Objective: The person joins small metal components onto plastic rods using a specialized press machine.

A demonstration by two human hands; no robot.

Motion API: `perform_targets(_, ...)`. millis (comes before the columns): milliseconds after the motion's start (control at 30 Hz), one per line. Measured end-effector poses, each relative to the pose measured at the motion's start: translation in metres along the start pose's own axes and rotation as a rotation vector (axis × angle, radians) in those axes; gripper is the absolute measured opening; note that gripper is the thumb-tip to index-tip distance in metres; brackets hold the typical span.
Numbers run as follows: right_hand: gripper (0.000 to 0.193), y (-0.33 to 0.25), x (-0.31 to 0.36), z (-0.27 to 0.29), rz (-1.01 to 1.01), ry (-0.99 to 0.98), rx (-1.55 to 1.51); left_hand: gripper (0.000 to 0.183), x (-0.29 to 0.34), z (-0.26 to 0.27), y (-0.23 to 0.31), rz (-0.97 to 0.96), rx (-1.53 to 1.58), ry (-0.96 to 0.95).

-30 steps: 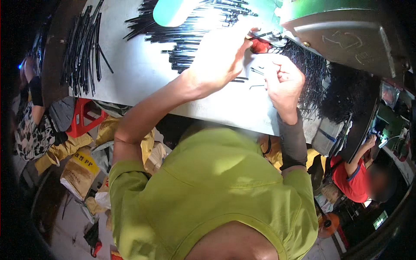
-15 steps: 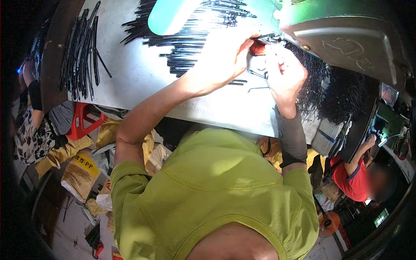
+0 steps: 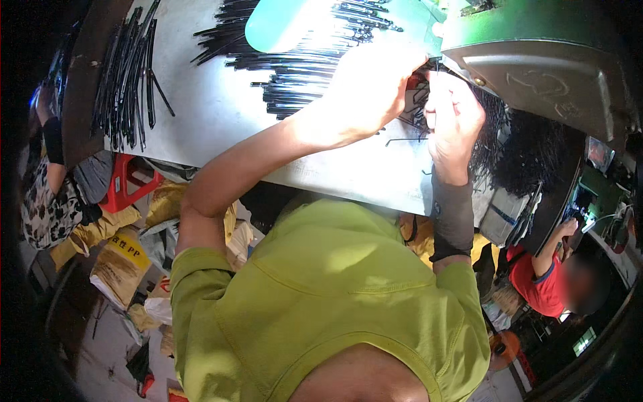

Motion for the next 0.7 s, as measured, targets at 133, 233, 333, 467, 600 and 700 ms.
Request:
perform_targets(133, 0.014, 0.005, -0.004, 0.002, -0.022, -0.056, -0.054, 0.038, 0.002, -0.019, -0.005, -0.007, 0.302, 0.168)
perform_targets(233, 0.015, 0.007, -0.003, 0.000, -0.022, -0.026, -0.026, 0.034, -0.002, -0.016, -0.003, 0.052, 0.615, 0.216)
perform_targets(333, 0.016, 0.006, -0.003, 0.000, -0.009, -0.027, -0.028, 0.034, -0.003, -0.013, -0.003, 0.017, 0.548, 0.251)
perform_targets(467, 0.016, 0.004, -0.006, 0.001, -0.105, -0.021, 0.029, 0.041, -0.004, 0.009, 0.007, -0.013, 0.007, -0.054)
perform_targets(600, 0.016, 0.006, -0.011, 0.003, -0.191, -0.166, -0.210, 0.013, -0.018, 0.022, 0.005, 0.016, 0.558, 0.075)
perform_targets(700, 0.022, 0.004, -0.004, -0.005, -0.207, -0.167, -0.242, 0.012, -0.018, 0.015, 0.010, 0.148, 0.682, -0.012)
Point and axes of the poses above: each hand's wrist, its own x-axis away from the middle knuckle, its own z-axis out of the back of the hand, y = z × x, the point moved 1 cm from there along -x, towards the middle knuckle, and after that the axes turned 14 degrees about x, right-handed, at the moved point
